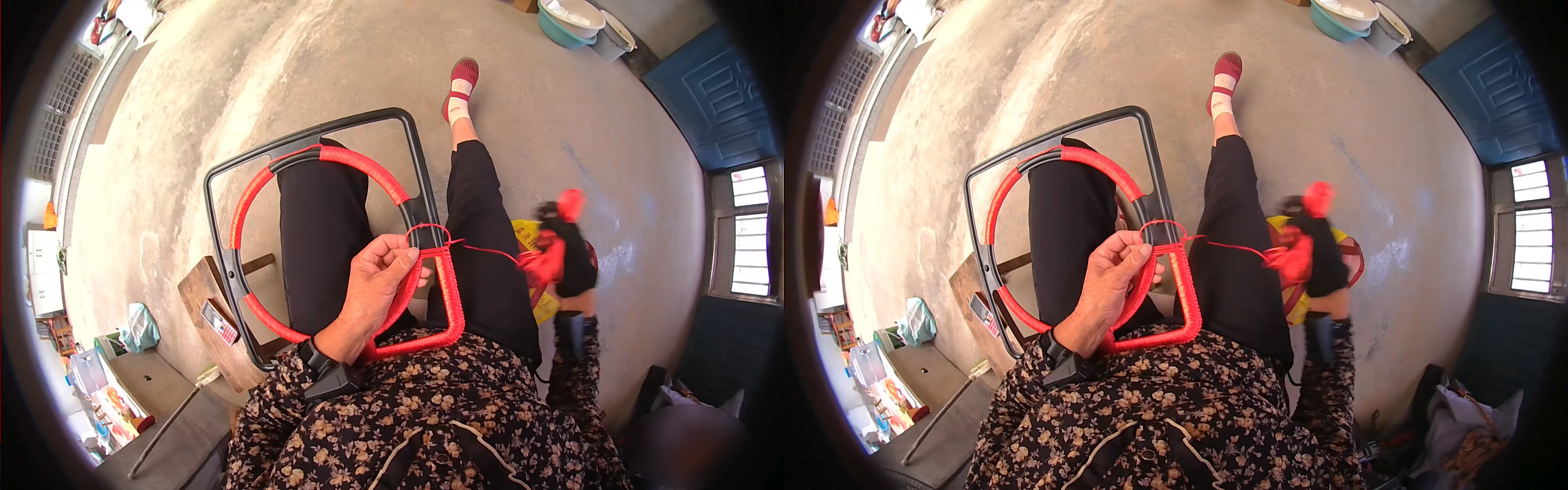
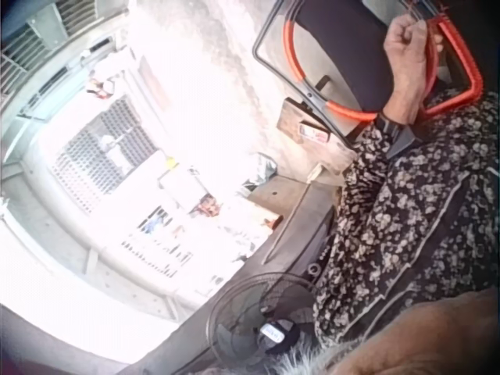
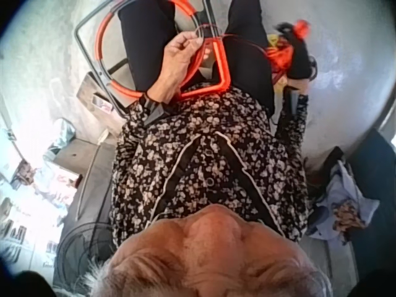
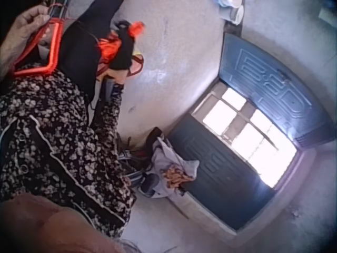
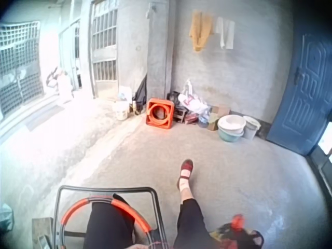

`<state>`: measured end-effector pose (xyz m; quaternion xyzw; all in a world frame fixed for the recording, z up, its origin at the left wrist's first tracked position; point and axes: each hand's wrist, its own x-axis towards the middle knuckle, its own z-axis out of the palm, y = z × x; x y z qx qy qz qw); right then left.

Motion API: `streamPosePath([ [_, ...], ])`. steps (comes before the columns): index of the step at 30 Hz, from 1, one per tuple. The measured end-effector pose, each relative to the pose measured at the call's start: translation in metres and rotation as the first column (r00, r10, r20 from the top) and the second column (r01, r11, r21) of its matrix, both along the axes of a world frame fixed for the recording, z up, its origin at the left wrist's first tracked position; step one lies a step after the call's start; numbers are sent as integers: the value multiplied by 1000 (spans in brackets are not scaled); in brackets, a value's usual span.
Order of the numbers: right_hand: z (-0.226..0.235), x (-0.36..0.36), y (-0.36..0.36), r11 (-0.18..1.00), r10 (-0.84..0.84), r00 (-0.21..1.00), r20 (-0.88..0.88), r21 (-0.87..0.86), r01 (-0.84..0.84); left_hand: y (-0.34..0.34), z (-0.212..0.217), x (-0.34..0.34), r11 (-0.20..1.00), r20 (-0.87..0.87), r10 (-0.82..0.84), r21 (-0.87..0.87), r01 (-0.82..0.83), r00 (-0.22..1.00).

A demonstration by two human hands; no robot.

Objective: Wrapping a circular metal frame with red plastic cord for furniture manufacturing.

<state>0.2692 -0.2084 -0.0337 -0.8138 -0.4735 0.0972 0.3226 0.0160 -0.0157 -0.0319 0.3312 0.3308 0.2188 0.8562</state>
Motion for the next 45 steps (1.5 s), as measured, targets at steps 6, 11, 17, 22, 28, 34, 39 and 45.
streamPosePath([
  [6, 13, -61, 93, 992, 35, 283, -958, -2, -129, -1, 4, 4, 1000, -16, -27, -17, 27, 1000],
  [11, 46, -88, 89, 993, 101, 467, -879, 118, 7, 2, -1, -1, 998, -40, -54, 36, 56, 998],
  [17, 27, -59, 78, 970, -78, 494, -866, 49, 239, 5, 5, 0, 998, -37, -52, -27, 51, 998],
  [22, 27, -31, 51, 940, 4, 327, -945, 115, 322, 5, 2, -1, 995, -17, -76, -71, 75, 997],
  [28, -51, -57, 64, 818, 395, 710, -584, -129, -561, 1, -5, 2, 997, -100, -72, 8, 73, 992],
  [34, -32, -70, 111, 923, 356, 751, -556, 85, -374, 1, -18, -3, 992, -110, -117, -67, 110, 987],
  [39, -47, -47, 114, 952, 236, 198, -951, 267, 148, -2, -16, -3, 993, -120, 72, 98, -61, 990],
  [45, 19, -70, 120, 966, 254, 913, -319, 138, -220, -7, 12, -4, 600, -161, 323, 797, -70, 933],
])
